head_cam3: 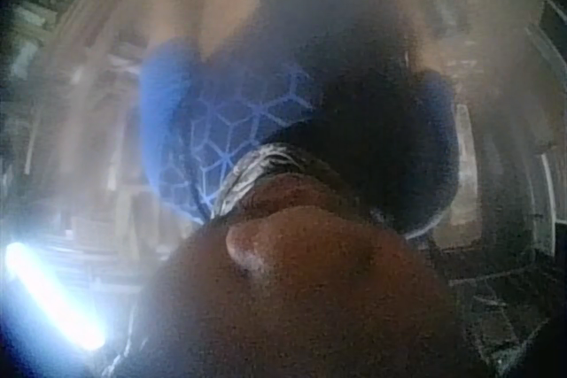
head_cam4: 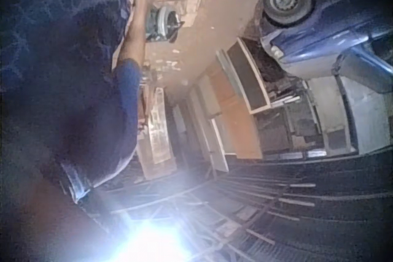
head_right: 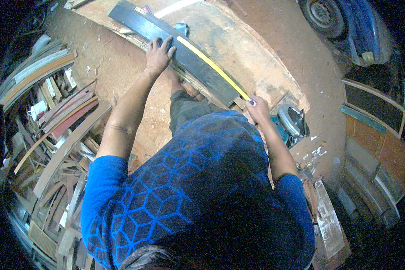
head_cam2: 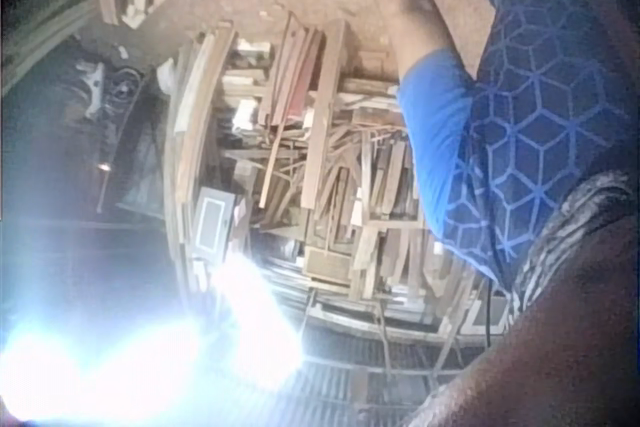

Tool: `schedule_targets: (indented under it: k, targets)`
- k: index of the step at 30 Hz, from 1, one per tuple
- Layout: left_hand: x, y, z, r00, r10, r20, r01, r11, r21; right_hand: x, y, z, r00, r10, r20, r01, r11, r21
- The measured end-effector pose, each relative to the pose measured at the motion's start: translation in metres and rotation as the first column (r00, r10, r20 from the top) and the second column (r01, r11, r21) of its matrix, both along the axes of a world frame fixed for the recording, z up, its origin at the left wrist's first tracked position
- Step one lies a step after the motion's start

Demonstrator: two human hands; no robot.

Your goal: The person uses a circular saw to cut a long plank of wood into smaller pieces on a workbench. They measure the wood with a tape measure and mark it with a pencil before cutting. The person also uses a hammer to split a piece of wood and stacks the cut pieces.

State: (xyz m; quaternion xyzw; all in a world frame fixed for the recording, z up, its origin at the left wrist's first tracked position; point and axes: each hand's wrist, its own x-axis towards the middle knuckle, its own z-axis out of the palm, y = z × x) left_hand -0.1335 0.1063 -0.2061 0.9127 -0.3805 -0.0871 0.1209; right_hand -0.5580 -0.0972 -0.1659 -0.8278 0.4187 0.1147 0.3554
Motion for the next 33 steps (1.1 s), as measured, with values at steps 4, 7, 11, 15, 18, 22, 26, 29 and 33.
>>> schedule_targets:
  k: [4,7,11,15,18,22,26,29,33]
  targets:
    - [0.001,0.002,-0.005,1.000,0.005,0.018,-0.005,1.000,-0.008,0.034,0.000,0.016,1.000,-0.013,-0.017,0.014,0.997,0.077]
    - [0.001,0.000,-0.006,0.999,-0.005,0.038,0.006,1.000,-0.017,0.033,-0.001,0.009,0.999,-0.040,-0.018,0.041,0.995,0.087]
    - [0.002,0.001,-0.013,0.998,-0.014,0.062,0.018,0.998,-0.067,0.039,0.004,0.017,0.997,-0.029,-0.069,0.034,0.997,0.064]
    - [0.003,0.001,-0.013,0.990,-0.015,0.140,0.028,0.995,-0.097,0.044,0.006,0.022,0.998,-0.026,-0.051,0.030,0.996,0.082]
    - [-0.002,-0.016,-0.005,0.992,0.119,0.036,-0.113,0.984,-0.137,0.040,0.008,0.021,0.998,-0.031,-0.053,0.034,0.998,0.051]
    - [-0.002,-0.033,-0.009,0.957,0.288,0.044,-0.277,0.945,-0.175,0.034,0.009,0.011,0.999,0.000,-0.043,0.000,1.000,0.004]
    - [0.005,-0.043,-0.007,0.920,0.393,0.016,-0.389,0.915,-0.106,0.048,0.009,0.030,0.988,-0.037,-0.152,0.056,0.990,0.126]
    - [0.012,-0.046,-0.012,0.905,0.425,-0.026,-0.425,0.902,-0.080,0.045,0.010,0.027,0.996,-0.006,-0.092,0.010,0.999,0.043]
    - [0.012,-0.047,-0.017,0.903,0.426,-0.061,-0.430,0.896,-0.111,0.040,0.008,0.016,0.993,0.023,-0.114,-0.018,0.999,0.040]
